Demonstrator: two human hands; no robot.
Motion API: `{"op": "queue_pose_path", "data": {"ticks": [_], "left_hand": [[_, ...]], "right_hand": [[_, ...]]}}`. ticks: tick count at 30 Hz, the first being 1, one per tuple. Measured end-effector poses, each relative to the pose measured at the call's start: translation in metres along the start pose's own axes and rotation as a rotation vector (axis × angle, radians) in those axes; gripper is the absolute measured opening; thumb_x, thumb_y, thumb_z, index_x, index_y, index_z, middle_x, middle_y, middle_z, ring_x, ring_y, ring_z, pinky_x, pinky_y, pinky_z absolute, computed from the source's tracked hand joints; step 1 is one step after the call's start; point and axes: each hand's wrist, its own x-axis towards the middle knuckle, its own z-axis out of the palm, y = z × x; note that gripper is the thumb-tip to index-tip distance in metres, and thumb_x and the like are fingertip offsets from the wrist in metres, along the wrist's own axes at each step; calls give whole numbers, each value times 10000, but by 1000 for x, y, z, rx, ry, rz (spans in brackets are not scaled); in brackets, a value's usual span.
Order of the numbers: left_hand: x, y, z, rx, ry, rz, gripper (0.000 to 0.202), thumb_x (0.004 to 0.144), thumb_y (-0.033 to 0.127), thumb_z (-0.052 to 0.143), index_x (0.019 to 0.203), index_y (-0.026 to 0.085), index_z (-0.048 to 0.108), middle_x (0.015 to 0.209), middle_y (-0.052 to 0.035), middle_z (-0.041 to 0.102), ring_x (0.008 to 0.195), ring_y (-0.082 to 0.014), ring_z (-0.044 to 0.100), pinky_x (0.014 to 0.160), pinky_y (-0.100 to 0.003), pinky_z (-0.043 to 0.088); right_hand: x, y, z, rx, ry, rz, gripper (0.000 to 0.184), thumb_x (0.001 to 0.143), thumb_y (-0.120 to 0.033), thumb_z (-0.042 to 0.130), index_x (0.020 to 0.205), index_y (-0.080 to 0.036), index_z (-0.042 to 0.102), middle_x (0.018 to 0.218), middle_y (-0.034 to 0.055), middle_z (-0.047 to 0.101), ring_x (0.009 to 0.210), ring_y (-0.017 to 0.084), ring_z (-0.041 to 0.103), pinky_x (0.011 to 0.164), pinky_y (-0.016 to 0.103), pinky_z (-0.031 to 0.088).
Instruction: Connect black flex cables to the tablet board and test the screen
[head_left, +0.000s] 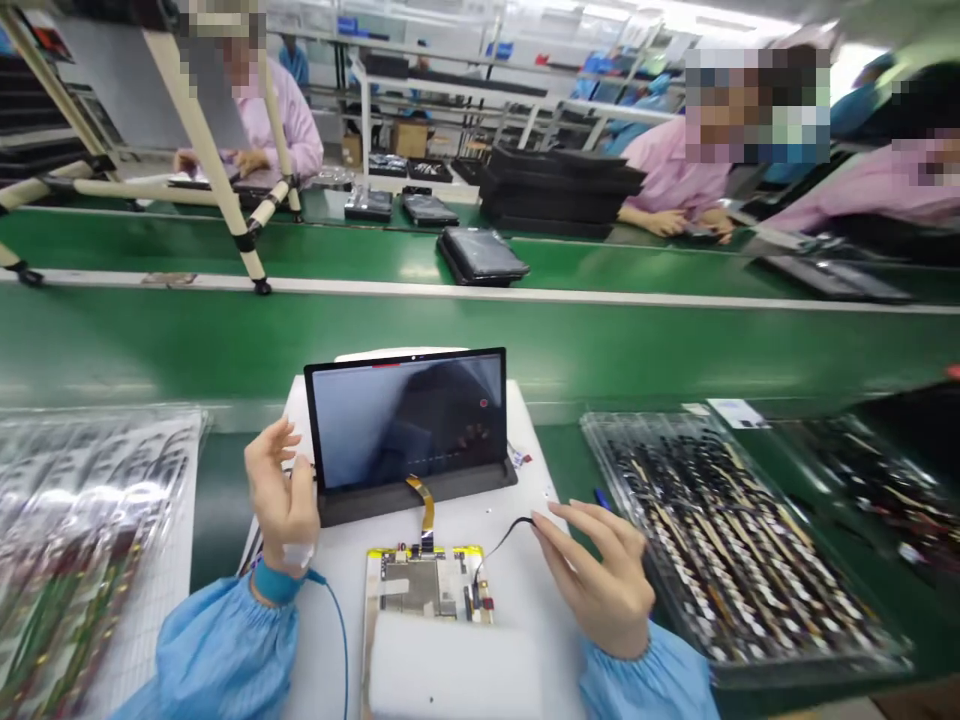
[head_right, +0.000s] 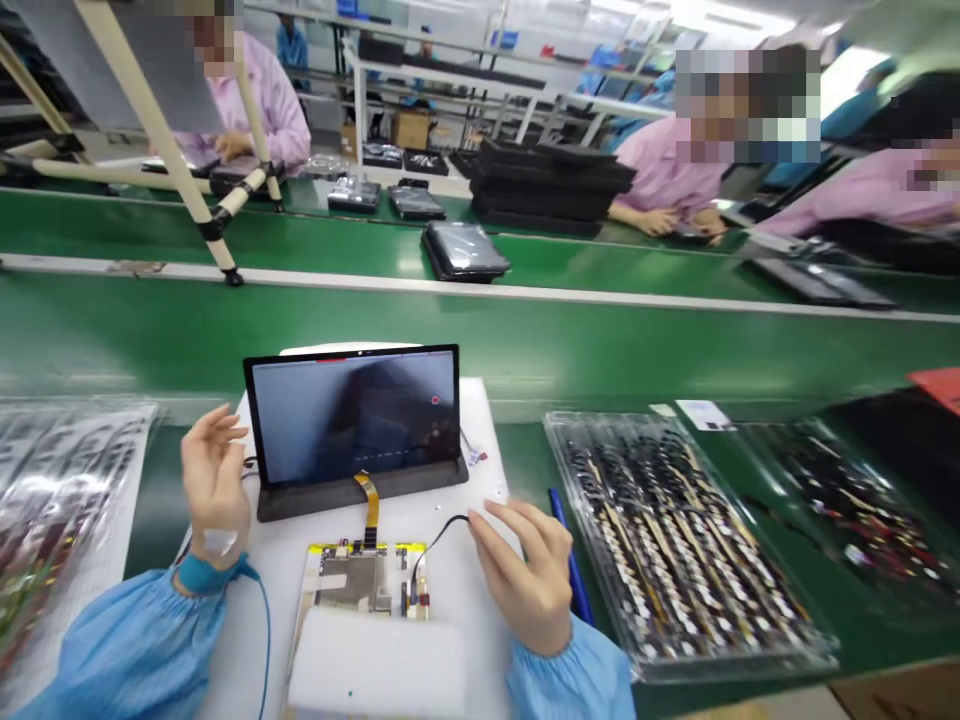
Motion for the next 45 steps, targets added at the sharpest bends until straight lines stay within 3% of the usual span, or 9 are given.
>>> {"op": "queue_pose_path", "data": {"ticks": [2,4,7,10,13,18,31,38,45], "left_hand": [[-1,22,-2,27,-31,229,313,831,183,469,1137,215,522,984,-61,573,880,-199,580,781,-351,487],[-4,47,0,-5,-163,370,218,813,166,492,998,236,584,842,-30,599,762,-174,597,697,-298,508],[-10,77,14,-25,-594,524,261,842,119,409,1005,205,594,856,-53,648,750,-158,631,688,-258,526],[-15,90,36,61,-996,381,290,848,161,423,1075,157,602,971,-94,669,875,-193,646,769,-288,523],[-21,92,57,135,-1183,120,242,834,207,471,973,163,664,887,-81,686,841,-219,647,750,-306,503],[-32,86,75,99,-1175,66,215,816,170,478,776,168,689,705,-35,663,657,-162,610,641,-241,445],[-30,79,73,35,-1127,-18,226,843,187,413,741,151,611,793,-43,589,709,-149,552,673,-249,432],[-30,76,73,22,-1112,-40,254,864,226,390,715,163,586,776,-38,565,711,-154,539,675,-261,434],[-36,69,76,30,-1084,-29,254,855,220,407,700,165,601,745,-35,557,705,-165,557,680,-277,453]], "right_hand": [[3,-2,0,-1,6,-8,174,854,-85,604,974,-208,629,944,45,612,914,213,545,786,366,414],[5,-2,-1,6,2,-18,169,869,-84,578,979,-205,620,944,45,611,916,210,545,786,366,415],[8,-4,-4,24,-25,-41,166,899,-96,521,981,-208,613,939,39,613,903,200,550,767,360,427],[13,-8,-7,43,-49,-65,172,917,-109,477,968,-206,610,927,36,614,885,189,549,745,347,439],[18,-13,-10,62,-37,-77,175,913,-105,466,952,-203,606,909,36,611,875,181,549,731,335,449],[23,-15,-14,112,-3,-61,172,921,-114,453,959,-208,592,881,29,601,830,169,549,693,320,467],[24,-20,0,263,89,-1,211,916,-106,484,1100,-194,541,796,0,621,776,159,552,672,290,496],[28,-20,3,250,89,-15,202,903,-103,498,1066,-201,567,808,5,618,765,162,546,660,302,489],[19,-17,6,193,77,51,119,912,-164,517,905,-221,621,869,38,565,821,175,519,706,333,462]]}}
